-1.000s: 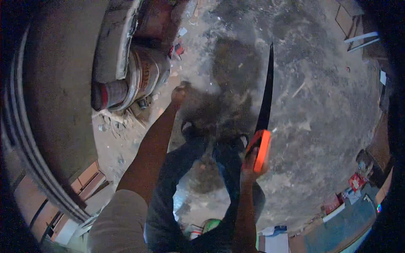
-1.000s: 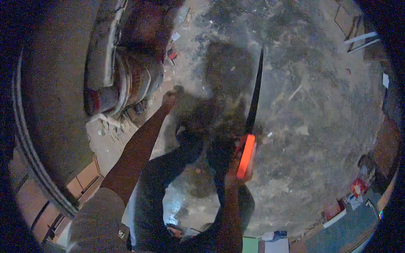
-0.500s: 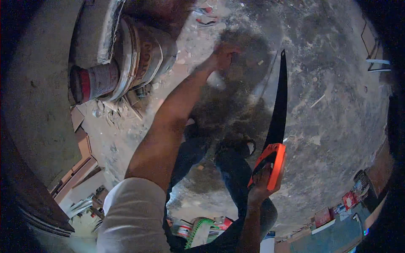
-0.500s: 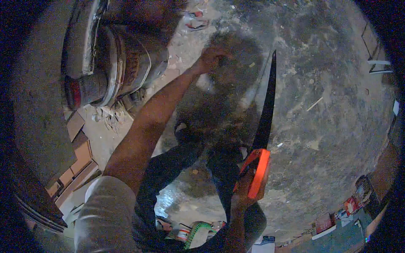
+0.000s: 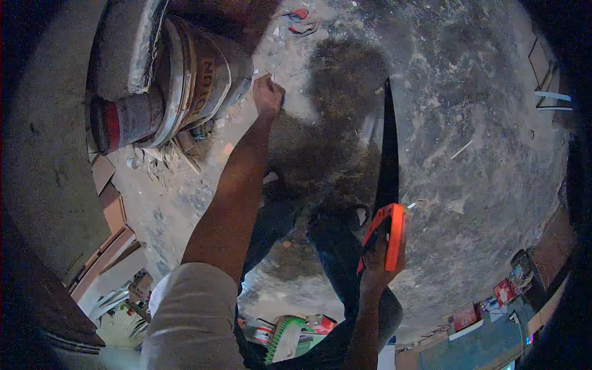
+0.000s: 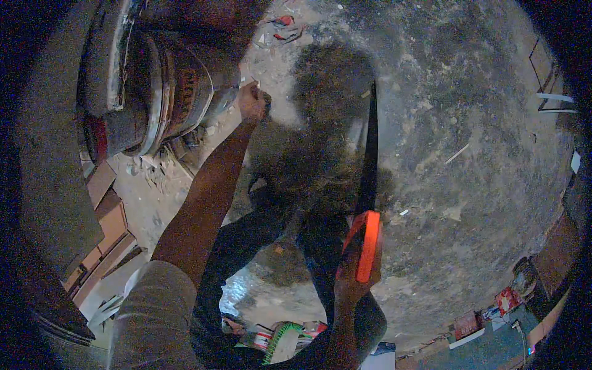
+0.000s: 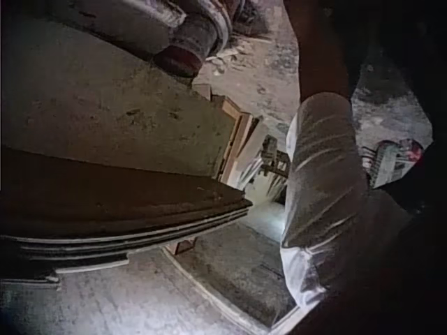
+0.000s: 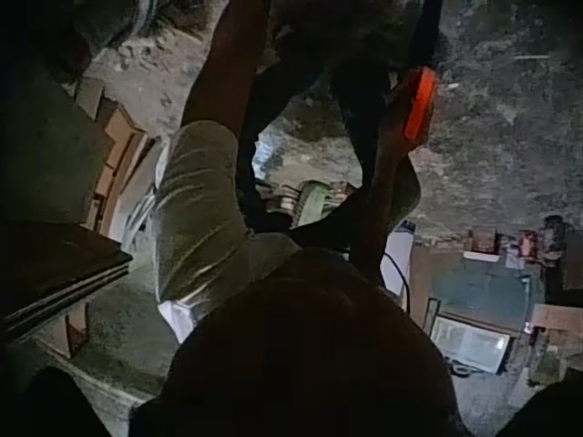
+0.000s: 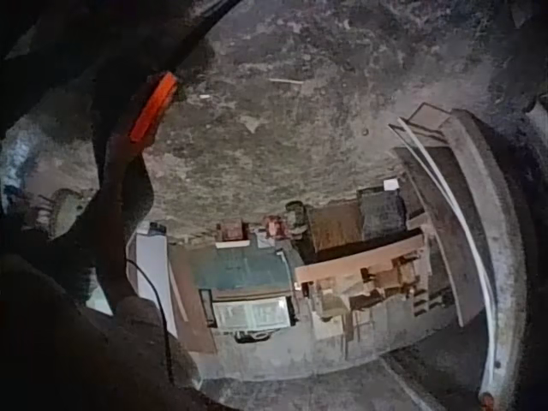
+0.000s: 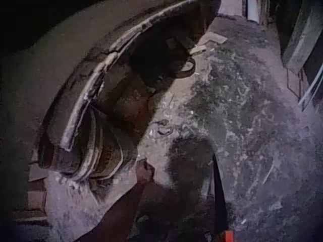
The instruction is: The person assembles a small wooden model by fitting pieces together and testing their alignment. They use a hand saw to cut a small wooden stick to size and then sand the cut edges with sandpaper to smooth them.
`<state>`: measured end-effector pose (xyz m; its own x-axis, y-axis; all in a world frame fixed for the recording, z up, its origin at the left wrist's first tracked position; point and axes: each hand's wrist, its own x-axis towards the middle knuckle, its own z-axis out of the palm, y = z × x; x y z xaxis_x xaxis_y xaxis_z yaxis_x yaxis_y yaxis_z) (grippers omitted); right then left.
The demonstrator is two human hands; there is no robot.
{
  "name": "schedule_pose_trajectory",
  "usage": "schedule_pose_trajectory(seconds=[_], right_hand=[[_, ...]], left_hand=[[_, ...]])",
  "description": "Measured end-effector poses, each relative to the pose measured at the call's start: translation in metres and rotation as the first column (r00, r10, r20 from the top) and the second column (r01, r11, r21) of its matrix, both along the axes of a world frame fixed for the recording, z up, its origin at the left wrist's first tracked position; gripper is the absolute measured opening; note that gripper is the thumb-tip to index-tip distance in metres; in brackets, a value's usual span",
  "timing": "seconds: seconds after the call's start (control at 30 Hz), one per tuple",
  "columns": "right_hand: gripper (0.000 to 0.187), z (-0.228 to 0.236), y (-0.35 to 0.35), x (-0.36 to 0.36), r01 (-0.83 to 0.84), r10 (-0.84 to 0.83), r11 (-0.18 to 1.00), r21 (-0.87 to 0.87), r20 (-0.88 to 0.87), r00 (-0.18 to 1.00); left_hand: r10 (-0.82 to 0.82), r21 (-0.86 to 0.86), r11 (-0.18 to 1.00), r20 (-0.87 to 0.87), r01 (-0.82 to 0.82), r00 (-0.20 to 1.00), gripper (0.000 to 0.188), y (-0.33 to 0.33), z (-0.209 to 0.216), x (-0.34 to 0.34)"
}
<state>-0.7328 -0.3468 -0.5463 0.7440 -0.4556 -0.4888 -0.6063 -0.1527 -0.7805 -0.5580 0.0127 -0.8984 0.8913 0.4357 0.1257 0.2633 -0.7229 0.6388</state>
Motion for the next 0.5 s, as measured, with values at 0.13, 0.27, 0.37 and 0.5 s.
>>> schedule_pose_trajectory(seconds=[0.13, 0.27, 0.37, 0.5], right_hand=[[0.036, -0.008, -0.008, -0.006, -0.156, 0.156, 0.988, -0.013, 0.042, 0.987], [0.036, -0.016, -0.006, -0.009, -0.083, 0.082, 0.996, 0.013, 0.015, 0.996], [0.037, -0.015, -0.001, -0.009, -0.032, 0.032, 0.999, 0.013, -0.014, 0.999], [0.039, -0.021, -0.003, -0.02, -0.017, 0.018, 1.0, -0.025, 0.034, 0.999]], left_hand=[[0.045, -0.063, 0.997, -0.063, -0.049, 0.997, 0.042, 0.02, -0.022, -0.014], [-0.009, 0.232, 0.972, -0.104, 0.033, 0.995, 0.042, 0.01, -0.034, -0.022], [-0.076, 0.152, 0.985, -0.042, 0.082, 0.996, 0.041, -0.001, -0.031, -0.02], [0.175, -0.051, 0.983, -0.047, -0.178, 0.983, 0.039, -0.017, -0.036, -0.018]])
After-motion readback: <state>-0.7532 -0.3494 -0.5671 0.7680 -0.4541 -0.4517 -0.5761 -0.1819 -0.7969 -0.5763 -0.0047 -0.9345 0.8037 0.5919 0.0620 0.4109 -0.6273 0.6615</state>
